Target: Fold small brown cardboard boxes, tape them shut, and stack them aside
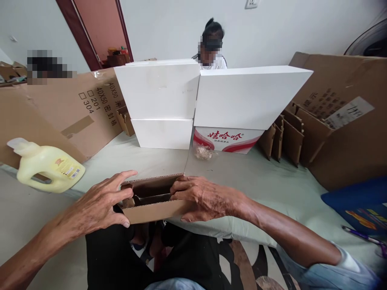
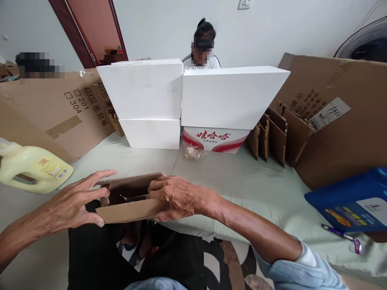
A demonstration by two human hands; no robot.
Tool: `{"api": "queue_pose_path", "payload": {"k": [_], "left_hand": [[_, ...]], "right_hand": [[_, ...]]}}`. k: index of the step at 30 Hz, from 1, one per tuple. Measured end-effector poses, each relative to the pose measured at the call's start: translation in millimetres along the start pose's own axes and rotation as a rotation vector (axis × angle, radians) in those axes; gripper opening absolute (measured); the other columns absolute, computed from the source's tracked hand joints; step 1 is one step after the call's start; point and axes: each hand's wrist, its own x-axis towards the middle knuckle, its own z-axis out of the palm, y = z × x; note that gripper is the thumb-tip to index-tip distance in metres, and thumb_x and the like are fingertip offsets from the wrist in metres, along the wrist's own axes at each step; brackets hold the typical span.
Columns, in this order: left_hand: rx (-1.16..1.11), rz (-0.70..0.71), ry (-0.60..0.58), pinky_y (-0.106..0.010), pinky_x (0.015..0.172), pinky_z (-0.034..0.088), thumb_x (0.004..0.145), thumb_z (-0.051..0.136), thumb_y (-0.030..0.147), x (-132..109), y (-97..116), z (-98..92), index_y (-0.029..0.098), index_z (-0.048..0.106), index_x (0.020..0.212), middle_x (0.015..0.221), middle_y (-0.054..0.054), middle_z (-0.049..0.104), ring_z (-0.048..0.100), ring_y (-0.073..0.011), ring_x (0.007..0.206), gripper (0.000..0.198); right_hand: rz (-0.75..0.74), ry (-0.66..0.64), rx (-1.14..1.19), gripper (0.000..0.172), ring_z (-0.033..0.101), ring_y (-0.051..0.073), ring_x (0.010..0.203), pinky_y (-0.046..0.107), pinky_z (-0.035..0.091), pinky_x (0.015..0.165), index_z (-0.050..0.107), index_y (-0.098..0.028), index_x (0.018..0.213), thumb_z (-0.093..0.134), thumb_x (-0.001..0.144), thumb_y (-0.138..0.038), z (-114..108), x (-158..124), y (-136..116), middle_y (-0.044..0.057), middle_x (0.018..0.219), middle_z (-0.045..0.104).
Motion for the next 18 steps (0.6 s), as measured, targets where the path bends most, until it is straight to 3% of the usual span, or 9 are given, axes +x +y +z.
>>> {"api": "queue_pose_path", "payload": {"k": [3,8,12,14,16,18], "left_hand": [[-0.08,-0.026,0.104,-0.039,0.081,0.071,0.084,0.093,0.036,-7,-6,10.3,0.028,0.074,0.113,0.171,-0.012,0.053,0.081,-0.0323,0.109,0.035],[-0.2,-0.056,0.293,-0.045,0.105,0.068,0.083,0.095,0.04,-7,-11,33.2,0.027,0.068,0.118,0.166,-0.016,0.055,0.068,-0.0397,0.141,0.045],[-0.251,-0.088,0.382,-0.053,0.119,0.06,0.083,0.096,0.035,-2,-11,45.4,0.026,0.062,0.117,0.165,-0.018,0.053,0.061,-0.0388,0.149,0.049],[-0.269,-0.086,0.365,-0.053,0.12,0.06,0.083,0.095,0.033,0,-10,47.4,0.026,0.061,0.115,0.167,-0.018,0.052,0.06,-0.0382,0.15,0.047],[-0.289,-0.076,0.347,-0.054,0.121,0.058,0.081,0.096,0.03,2,-8,47.3,0.026,0.062,0.113,0.168,-0.017,0.052,0.059,-0.0385,0.152,0.047],[-0.297,-0.083,0.339,-0.055,0.122,0.057,0.078,0.096,0.026,2,-7,46.4,0.026,0.062,0.112,0.167,-0.016,0.053,0.058,-0.0388,0.153,0.048]], "right_hand": [[0.017,-0.011,-0.13,0.034,0.061,0.025,0.1,0.041,0.053,0.096,0.076,-0.018,0.11,0.084,0.099,-0.049,4,-2,-2,0.01,0.11,0.069],[0.108,0.27,-0.112,0.057,0.057,0.025,0.1,0.038,0.049,0.082,0.075,-0.017,0.119,0.061,0.108,-0.071,10,-27,5,0.013,0.114,0.064],[0.216,0.465,0.024,0.059,0.061,0.025,0.1,0.036,0.053,0.079,0.076,-0.021,0.129,0.068,0.104,-0.073,8,-44,13,0.011,0.114,0.063],[0.226,0.428,0.08,0.06,0.065,0.03,0.118,0.043,0.057,0.093,0.076,-0.024,0.137,0.071,0.103,-0.073,5,-44,16,0.016,0.133,0.066],[0.202,0.294,0.109,0.063,0.062,0.034,0.138,0.052,0.052,0.113,0.073,-0.027,0.145,0.072,0.102,-0.073,1,-38,18,0.017,0.152,0.065],[0.163,0.146,0.092,0.065,0.061,0.034,0.141,0.054,0.047,0.12,0.071,-0.028,0.151,0.074,0.102,-0.07,-3,-27,20,0.015,0.149,0.07]]}}
